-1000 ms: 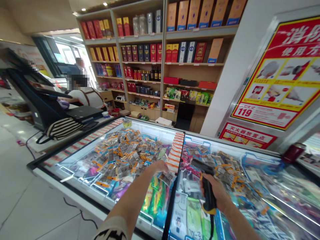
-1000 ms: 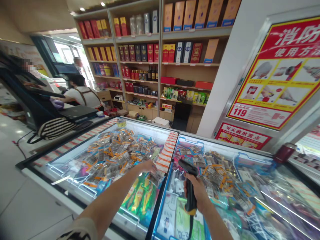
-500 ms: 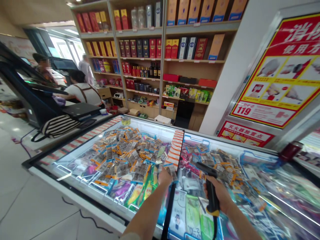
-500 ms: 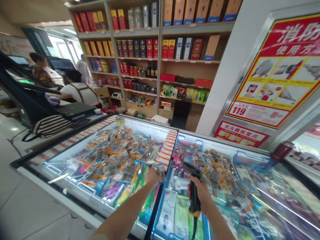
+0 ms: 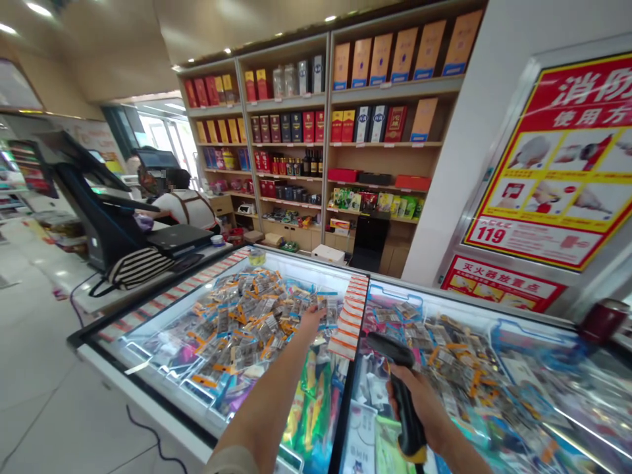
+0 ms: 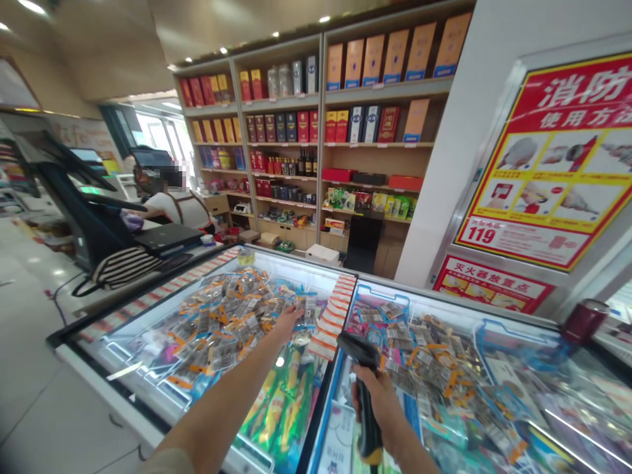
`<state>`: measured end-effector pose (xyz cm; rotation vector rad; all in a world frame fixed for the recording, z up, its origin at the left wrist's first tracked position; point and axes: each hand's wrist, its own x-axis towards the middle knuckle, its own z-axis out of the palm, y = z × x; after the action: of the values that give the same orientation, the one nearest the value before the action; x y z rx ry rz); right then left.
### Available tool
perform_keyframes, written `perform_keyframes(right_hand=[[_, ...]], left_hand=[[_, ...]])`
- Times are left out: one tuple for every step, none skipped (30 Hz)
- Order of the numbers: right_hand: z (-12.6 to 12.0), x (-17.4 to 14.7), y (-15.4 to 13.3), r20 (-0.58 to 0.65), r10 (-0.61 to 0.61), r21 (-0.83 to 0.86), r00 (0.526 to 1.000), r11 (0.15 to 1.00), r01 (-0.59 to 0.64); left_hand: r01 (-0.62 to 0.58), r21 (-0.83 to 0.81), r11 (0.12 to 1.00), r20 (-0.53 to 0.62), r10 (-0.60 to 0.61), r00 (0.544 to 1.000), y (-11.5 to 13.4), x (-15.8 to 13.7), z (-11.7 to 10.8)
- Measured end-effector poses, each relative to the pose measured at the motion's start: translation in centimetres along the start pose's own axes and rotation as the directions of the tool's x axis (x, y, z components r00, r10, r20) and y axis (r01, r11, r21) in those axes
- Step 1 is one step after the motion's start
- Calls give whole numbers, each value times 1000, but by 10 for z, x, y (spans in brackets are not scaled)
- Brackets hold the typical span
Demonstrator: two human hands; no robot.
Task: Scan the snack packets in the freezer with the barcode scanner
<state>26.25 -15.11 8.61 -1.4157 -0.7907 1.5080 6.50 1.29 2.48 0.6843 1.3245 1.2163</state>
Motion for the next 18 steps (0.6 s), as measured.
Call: perform_keyframes(right_hand=[[1, -1, 0, 14, -7, 1, 1000, 1000, 7], [2, -2, 0, 31, -14, 1, 999, 1000, 13], [3, -2, 1, 46, -21, 1, 999, 1000, 21], [3, -2, 2, 59, -30, 2, 998, 1000, 30], [2, -3, 2, 70, -37, 3, 997, 999, 37], [2, -3, 3, 77, -41, 7, 996, 999, 40], [1, -4, 3, 79, -44, 13, 996, 999, 43], [0, -5, 4, 76, -42, 18, 996, 999, 40], [0, -6, 4, 73, -35, 21, 997, 999, 34], [-1, -7, 4, 68, -27, 22, 997, 999, 26], [-1, -8, 4, 61, -17, 24, 998, 1000, 15], [-2, -8, 4, 52, -8, 27, 999, 1000, 7], [-2, -9, 3, 42, -3, 31, 999, 1000, 2], [-3, -10, 3, 34, 0, 36, 999, 999, -1], [-3, -11, 2, 28, 0, 41, 1000, 999, -1], [-3, -12, 2, 23, -5, 47, 1000, 999, 4], [-3, -12, 1, 18, -13, 52, 1000, 999, 12], [-3, -13, 1, 15, -20, 56, 1000, 998, 20]], left_hand=[[12, -16, 1000, 1, -12, 1000, 2, 0, 1], [16, -36, 999, 8, -15, 1000, 3, -1, 1], [17, -55, 998, 22, -15, 1000, 5, -1, 2], [21, -69, 997, 34, -19, 999, 6, -2, 2], [30, -73, 997, 37, -27, 999, 7, -2, 3], [40, -69, 997, 28, -38, 999, 8, -2, 4], [46, -64, 997, 14, -45, 999, 8, -2, 5], [48, -62, 997, 5, -48, 999, 9, -2, 6], [47, -66, 997, 3, -47, 999, 9, -1, 7], [44, -72, 996, 10, -44, 999, 9, 0, 8], [39, -82, 996, 21, -38, 999, 9, 1, 9], [34, -92, 995, 35, -31, 999, 8, 3, 9], [28, -100, 995, 47, -24, 999, 8, 4, 10], [21, -106, 994, 53, -15, 998, 7, 6, 11], [13, -109, 994, 57, -7, 998, 6, 7, 11], [5, -112, 994, 61, 2, 998, 6, 8, 12], [-2, -115, 993, 67, 10, 998, 5, 9, 12], [-10, -118, 993, 74, 19, 997, 5, 10, 13]])
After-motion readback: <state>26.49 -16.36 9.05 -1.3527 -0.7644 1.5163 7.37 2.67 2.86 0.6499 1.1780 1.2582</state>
